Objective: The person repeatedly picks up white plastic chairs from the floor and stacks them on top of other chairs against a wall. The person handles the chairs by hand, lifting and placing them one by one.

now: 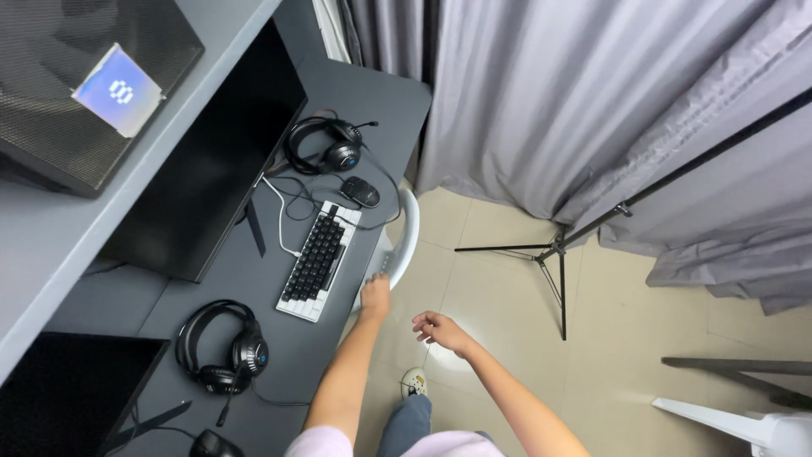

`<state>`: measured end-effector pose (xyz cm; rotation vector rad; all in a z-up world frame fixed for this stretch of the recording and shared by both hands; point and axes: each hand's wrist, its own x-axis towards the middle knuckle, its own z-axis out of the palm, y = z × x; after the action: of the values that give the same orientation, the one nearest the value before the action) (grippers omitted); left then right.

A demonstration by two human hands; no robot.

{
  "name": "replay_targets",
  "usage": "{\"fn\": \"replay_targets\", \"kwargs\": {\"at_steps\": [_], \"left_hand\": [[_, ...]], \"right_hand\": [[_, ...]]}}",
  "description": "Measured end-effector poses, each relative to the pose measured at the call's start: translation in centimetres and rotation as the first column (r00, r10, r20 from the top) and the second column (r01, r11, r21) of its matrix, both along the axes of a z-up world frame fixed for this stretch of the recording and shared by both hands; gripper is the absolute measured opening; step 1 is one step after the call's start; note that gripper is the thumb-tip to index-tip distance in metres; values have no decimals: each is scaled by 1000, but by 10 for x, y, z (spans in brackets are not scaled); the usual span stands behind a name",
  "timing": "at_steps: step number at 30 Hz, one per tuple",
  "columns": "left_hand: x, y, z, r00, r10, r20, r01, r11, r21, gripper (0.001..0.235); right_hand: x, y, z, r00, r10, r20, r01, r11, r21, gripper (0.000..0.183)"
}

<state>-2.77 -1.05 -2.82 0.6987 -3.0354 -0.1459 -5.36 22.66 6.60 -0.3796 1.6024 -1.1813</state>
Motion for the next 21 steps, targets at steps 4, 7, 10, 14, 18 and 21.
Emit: {"fn": "replay_targets", "kwargs": {"at_steps": [4,7,10,14,18,21], "left_hand": [[45,61,-5,1000,11,-16,-10,997,70,13],[80,119,16,999,-12,30,7,989,150,15],[112,180,22,999,-52,-15,54,967,248,19],[154,246,15,991,-53,-121,81,968,236,24],[192,294,17,994,-4,-105,31,966,258,21],[219,301,37,995,43,-94,-16,961,276,17]], "right_hand": [[6,23,-49,973,-100,208,114,992,-57,34],[14,33,-47,873,-300,385,326,945,-2,32],[27,57,-69,821,-437,366,416,898,140,39],[58,108,-109,854,-464,234,432,884,177,40],[96,147,-106,835,-436,335,392,899,195,35],[114,161,-149,796,-442,414,433,893,120,33]]}}
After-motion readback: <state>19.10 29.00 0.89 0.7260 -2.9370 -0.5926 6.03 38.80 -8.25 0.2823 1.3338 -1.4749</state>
